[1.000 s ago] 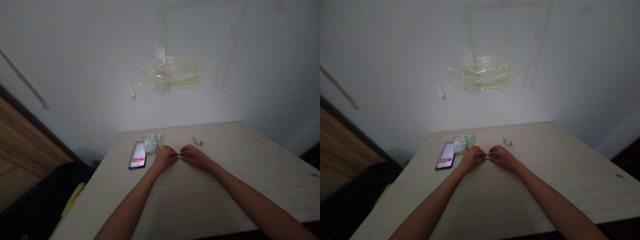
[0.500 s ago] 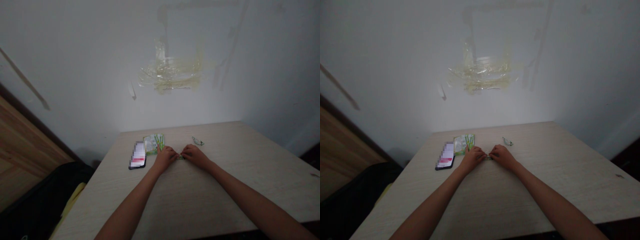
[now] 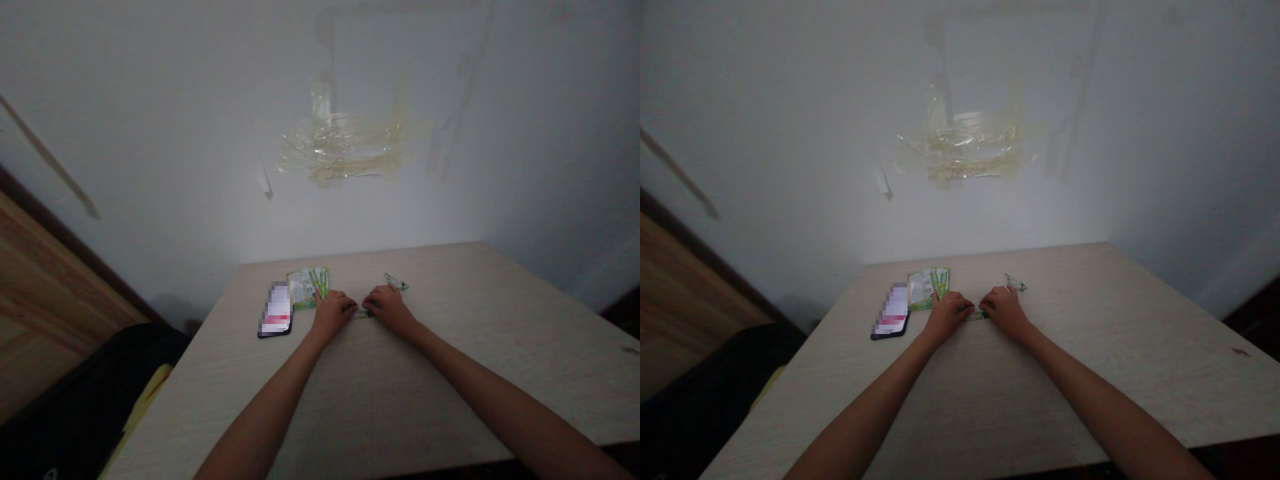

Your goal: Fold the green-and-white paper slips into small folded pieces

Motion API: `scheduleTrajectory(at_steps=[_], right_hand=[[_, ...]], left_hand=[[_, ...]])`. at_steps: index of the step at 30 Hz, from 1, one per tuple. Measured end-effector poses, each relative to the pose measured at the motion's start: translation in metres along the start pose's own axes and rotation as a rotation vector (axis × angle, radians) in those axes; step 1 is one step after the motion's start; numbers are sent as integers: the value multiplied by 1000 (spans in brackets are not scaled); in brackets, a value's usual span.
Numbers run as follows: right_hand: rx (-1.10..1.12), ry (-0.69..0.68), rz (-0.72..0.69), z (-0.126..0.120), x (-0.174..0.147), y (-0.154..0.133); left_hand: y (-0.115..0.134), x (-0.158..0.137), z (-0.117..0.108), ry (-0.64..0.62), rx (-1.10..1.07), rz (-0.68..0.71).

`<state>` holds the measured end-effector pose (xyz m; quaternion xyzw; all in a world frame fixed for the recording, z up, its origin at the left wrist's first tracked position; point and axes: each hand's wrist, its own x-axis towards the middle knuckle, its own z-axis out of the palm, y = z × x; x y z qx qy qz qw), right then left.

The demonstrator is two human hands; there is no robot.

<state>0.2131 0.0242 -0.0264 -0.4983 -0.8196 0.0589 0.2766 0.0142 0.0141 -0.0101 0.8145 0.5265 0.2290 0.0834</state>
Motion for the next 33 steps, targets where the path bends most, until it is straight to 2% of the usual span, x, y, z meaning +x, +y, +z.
scheduleTrajectory(at_steps=[7, 14, 22, 28, 33], right_hand=[[-39, 16, 75, 3, 1, -4], [-56, 47, 56, 3, 1, -6], [-44, 77, 55, 7, -1, -4], [-66, 91, 66, 7, -2, -6], [-63, 113, 47, 3, -3, -8]], left_hand=[[4, 1, -1, -4, -10, -61], [10, 1, -5, -3, -3, -74], [6, -1, -2, -7, -2, -43], [2, -3, 0, 31, 5, 27], [-1, -5, 0, 2, 16, 80]])
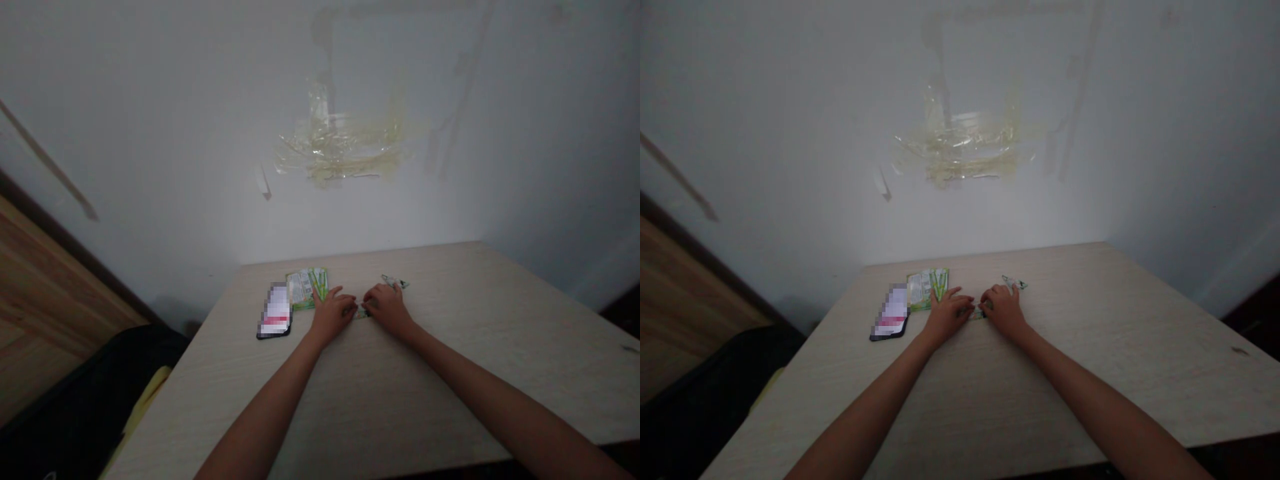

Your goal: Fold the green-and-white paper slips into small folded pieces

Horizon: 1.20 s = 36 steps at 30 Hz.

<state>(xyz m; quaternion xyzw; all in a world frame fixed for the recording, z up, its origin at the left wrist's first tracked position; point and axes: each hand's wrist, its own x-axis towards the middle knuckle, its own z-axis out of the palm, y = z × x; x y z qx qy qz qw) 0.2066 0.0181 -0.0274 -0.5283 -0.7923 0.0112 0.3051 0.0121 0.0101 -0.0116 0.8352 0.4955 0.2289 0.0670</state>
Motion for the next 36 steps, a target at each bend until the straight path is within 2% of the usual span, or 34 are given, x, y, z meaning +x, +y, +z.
scheduleTrajectory(at_steps=[7, 14, 25, 31, 36], right_hand=[[21, -12, -108, -9, -5, -1], [-10, -21, -42, -6, -5, 2], [65, -66, -64, -2, -3, 8], [127, -95, -60, -2, -2, 12], [136, -101, -62, 0, -2, 12]], left_hand=[[-2, -4, -5, 17, 58, 58], [-1, -3, -7, 30, 57, 60], [2, -3, -1, -7, 16, 62], [-1, -4, 2, 14, -7, 25], [-2, -4, 3, 16, 2, 47]])
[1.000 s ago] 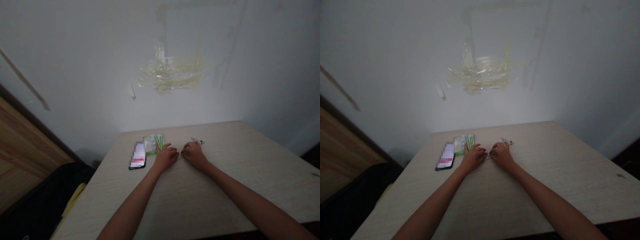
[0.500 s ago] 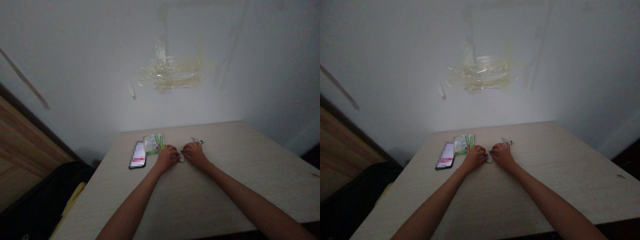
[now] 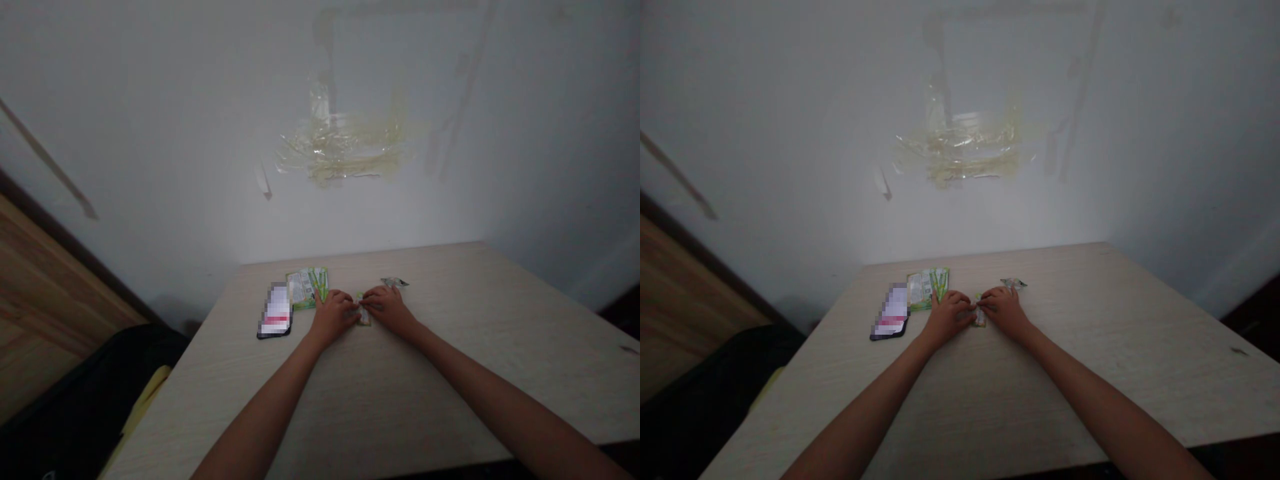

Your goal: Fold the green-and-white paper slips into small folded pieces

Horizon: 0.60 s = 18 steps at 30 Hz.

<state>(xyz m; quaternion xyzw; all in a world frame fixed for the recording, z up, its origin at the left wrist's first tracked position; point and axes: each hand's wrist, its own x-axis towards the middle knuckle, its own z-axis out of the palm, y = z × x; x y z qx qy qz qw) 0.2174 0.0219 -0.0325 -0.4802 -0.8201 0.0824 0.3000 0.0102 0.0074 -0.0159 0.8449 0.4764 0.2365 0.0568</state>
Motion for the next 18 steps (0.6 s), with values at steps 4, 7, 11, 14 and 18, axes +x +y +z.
scheduleTrajectory(at_steps=[4, 7, 11, 14, 18], right_hand=[[-7, 9, -35, 0, 0, 2], [0, 24, -55, -1, -1, 3], [13, 17, -97, -3, -2, 5], [16, 16, -130, -4, -3, 7], [14, 27, -147, -5, -4, 7]], left_hand=[[0, -1, 2, 11, 21, 8], [-1, -1, 3, 16, 22, 5], [0, -2, 3, 20, 23, -3], [1, -2, 1, 18, 37, 0], [2, -3, 0, 33, 74, 20]])
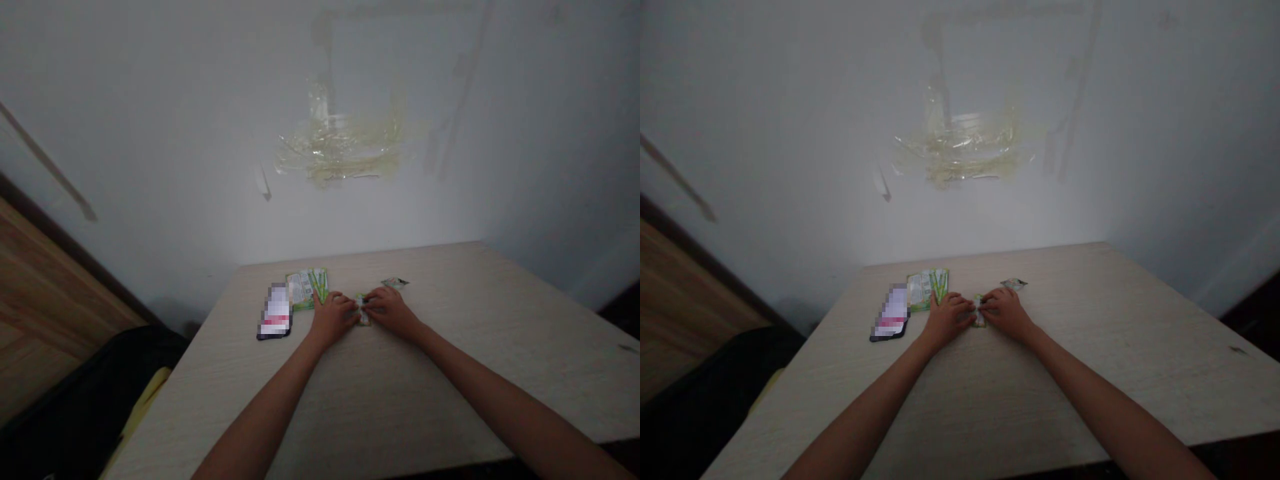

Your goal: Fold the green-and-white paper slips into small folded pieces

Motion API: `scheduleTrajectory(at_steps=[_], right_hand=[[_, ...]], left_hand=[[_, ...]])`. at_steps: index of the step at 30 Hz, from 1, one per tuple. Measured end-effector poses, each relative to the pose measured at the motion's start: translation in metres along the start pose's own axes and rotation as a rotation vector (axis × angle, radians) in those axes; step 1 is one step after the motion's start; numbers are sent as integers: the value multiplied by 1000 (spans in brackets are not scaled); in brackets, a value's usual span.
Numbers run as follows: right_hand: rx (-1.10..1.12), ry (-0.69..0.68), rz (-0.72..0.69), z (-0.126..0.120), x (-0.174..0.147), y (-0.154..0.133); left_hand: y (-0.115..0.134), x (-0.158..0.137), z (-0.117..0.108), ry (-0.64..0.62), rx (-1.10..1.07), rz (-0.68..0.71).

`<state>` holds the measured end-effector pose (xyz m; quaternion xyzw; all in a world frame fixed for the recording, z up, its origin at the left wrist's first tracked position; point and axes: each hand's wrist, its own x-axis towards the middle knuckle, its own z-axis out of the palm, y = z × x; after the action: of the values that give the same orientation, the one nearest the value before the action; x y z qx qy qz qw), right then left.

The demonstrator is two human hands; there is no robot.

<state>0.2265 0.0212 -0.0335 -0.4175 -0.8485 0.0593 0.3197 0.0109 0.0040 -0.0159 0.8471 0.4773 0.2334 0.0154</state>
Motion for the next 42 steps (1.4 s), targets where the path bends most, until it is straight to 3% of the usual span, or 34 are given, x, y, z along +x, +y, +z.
scheduleTrajectory(at_steps=[9, 33, 42], right_hand=[[-74, -8, -6, -3, 1, -5], [-462, -97, 156, -2, 17, -25], [-372, -45, 171, 1, 16, -17]], left_hand=[[0, 0, 2, 2, 24, -11], [-4, 2, 5, -20, -30, -17], [-3, 1, 2, -23, -35, -19]])
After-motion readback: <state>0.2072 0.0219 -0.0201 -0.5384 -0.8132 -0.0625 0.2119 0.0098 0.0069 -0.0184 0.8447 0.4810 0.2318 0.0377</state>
